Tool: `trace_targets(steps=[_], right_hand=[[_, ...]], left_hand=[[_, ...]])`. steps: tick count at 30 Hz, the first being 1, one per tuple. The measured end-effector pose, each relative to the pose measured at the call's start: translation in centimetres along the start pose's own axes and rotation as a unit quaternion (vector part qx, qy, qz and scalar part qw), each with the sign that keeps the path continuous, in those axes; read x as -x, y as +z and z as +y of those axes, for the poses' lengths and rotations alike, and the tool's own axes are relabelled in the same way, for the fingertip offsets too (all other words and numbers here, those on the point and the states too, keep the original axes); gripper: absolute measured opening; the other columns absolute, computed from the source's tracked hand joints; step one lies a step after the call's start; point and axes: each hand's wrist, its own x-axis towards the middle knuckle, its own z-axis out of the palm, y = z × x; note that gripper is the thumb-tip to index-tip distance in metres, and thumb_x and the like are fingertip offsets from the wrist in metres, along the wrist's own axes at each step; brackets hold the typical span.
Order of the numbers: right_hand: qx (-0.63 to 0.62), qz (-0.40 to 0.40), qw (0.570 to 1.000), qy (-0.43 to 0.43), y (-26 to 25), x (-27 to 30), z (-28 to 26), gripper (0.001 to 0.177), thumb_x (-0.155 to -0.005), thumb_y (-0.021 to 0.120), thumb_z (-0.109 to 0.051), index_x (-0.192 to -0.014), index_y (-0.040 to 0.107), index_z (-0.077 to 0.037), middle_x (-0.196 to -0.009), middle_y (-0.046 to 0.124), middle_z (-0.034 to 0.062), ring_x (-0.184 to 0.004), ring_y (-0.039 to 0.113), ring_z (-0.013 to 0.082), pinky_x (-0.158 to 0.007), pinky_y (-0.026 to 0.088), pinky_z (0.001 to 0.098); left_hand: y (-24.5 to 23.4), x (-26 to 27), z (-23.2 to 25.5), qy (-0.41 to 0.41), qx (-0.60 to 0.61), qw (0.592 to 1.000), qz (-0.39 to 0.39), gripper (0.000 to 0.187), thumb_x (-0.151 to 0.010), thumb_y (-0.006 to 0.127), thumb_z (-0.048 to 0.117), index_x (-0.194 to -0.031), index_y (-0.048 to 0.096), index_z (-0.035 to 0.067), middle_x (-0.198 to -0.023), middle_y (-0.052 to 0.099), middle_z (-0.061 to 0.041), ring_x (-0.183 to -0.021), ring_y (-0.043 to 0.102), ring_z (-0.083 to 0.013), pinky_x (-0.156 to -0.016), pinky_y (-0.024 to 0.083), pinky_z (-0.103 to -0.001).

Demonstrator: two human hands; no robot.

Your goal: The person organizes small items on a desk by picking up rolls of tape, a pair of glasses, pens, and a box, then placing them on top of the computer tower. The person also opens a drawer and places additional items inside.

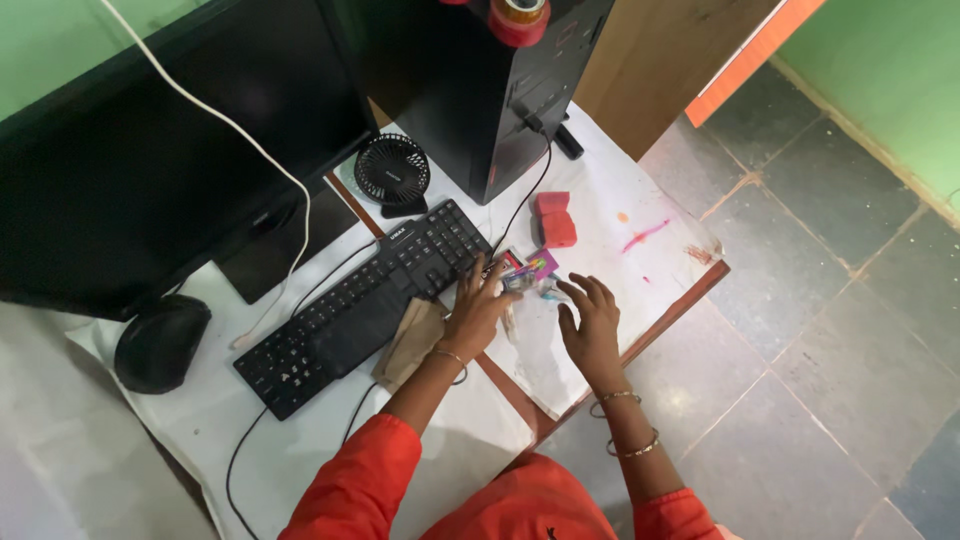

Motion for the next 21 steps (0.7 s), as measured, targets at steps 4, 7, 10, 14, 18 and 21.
trace_targets(steps=[4, 7, 10, 14, 18, 21], right_hand=[[0.004, 0.000, 1.000, 0.003, 0.2, 0.4, 0.7, 0.042, -0.084, 0.071, -0.006, -0.125, 0.068, -0.013, -0.139, 0.061, 0.0085, -0.135, 0.049, 0.0380, -0.107, 0.041, 0.0507], [0.005, -0.002, 1.000, 0.003, 0.2, 0.7, 1.1, 0.042, -0.085, 0.071, -0.006, -0.126, 0.068, -0.012, -0.139, 0.061, 0.0100, -0.134, 0.049, 0.0389, -0.107, 0.040, 0.0513], [-0.002, 0.000, 1.000, 0.000, 0.2, 0.9, 1.2, 0.042, -0.085, 0.071, -0.007, -0.126, 0.068, -0.012, -0.139, 0.061, 0.0104, -0.134, 0.050, 0.0385, -0.108, 0.041, 0.0504], [-0.013, 0.003, 1.000, -0.003, -0.1, 0.5, 0.8, 0.041, -0.084, 0.072, -0.008, -0.125, 0.069, -0.012, -0.137, 0.063, 0.0112, -0.132, 0.051, 0.0383, -0.107, 0.042, 0.0497], [-0.049, 0.016, 0.998, -0.021, -1.1, -0.6, -0.4, 0.042, -0.086, 0.072, -0.009, -0.128, 0.067, -0.010, -0.133, 0.065, 0.0132, -0.125, 0.058, 0.0355, -0.105, 0.046, 0.0456], [-0.154, -0.009, 0.988, 0.024, -2.4, -1.7, -1.9, 0.043, -0.090, 0.072, -0.014, -0.133, 0.064, -0.007, -0.127, 0.068, 0.0140, -0.115, 0.067, 0.0280, -0.093, 0.054, 0.0381]], left_hand=[[0.8, -0.3, -0.4, 0.055, -0.028, 0.998, 0.025, 0.024, -0.084, 0.067, 0.009, -0.103, 0.079, 0.017, -0.161, 0.033, -0.020, -0.153, 0.017, -0.0469, -0.118, 0.020, -0.071], [0.4, -1.0, -0.5, 0.087, -0.098, 0.991, 0.002, 0.010, -0.085, 0.069, 0.015, -0.092, 0.077, 0.014, -0.162, 0.034, -0.019, -0.154, 0.017, -0.0447, -0.120, 0.020, -0.069], [-0.4, -1.5, -0.4, 0.098, -0.128, 0.986, -0.032, 0.007, -0.083, 0.074, 0.019, -0.083, 0.075, 0.012, -0.163, 0.035, -0.016, -0.155, 0.018, -0.0418, -0.121, 0.020, -0.068], [-2.0, -1.8, -0.3, 0.082, -0.037, 0.996, 0.020, 0.018, -0.077, 0.081, 0.023, -0.088, 0.075, 0.010, -0.157, 0.042, -0.016, -0.153, 0.021, -0.0415, -0.119, 0.021, -0.069], [-5.0, -2.6, 0.9, 0.032, 0.045, 0.995, 0.083, 0.024, -0.075, 0.082, 0.022, -0.096, 0.078, 0.011, -0.146, 0.053, -0.014, -0.147, 0.029, -0.0423, -0.117, 0.025, -0.064], [-8.2, -2.7, 2.1, 0.045, 0.071, 0.987, 0.136, 0.025, -0.078, 0.081, 0.020, -0.102, 0.079, 0.012, -0.129, 0.063, -0.004, -0.142, 0.038, -0.0377, -0.118, 0.031, -0.055]])
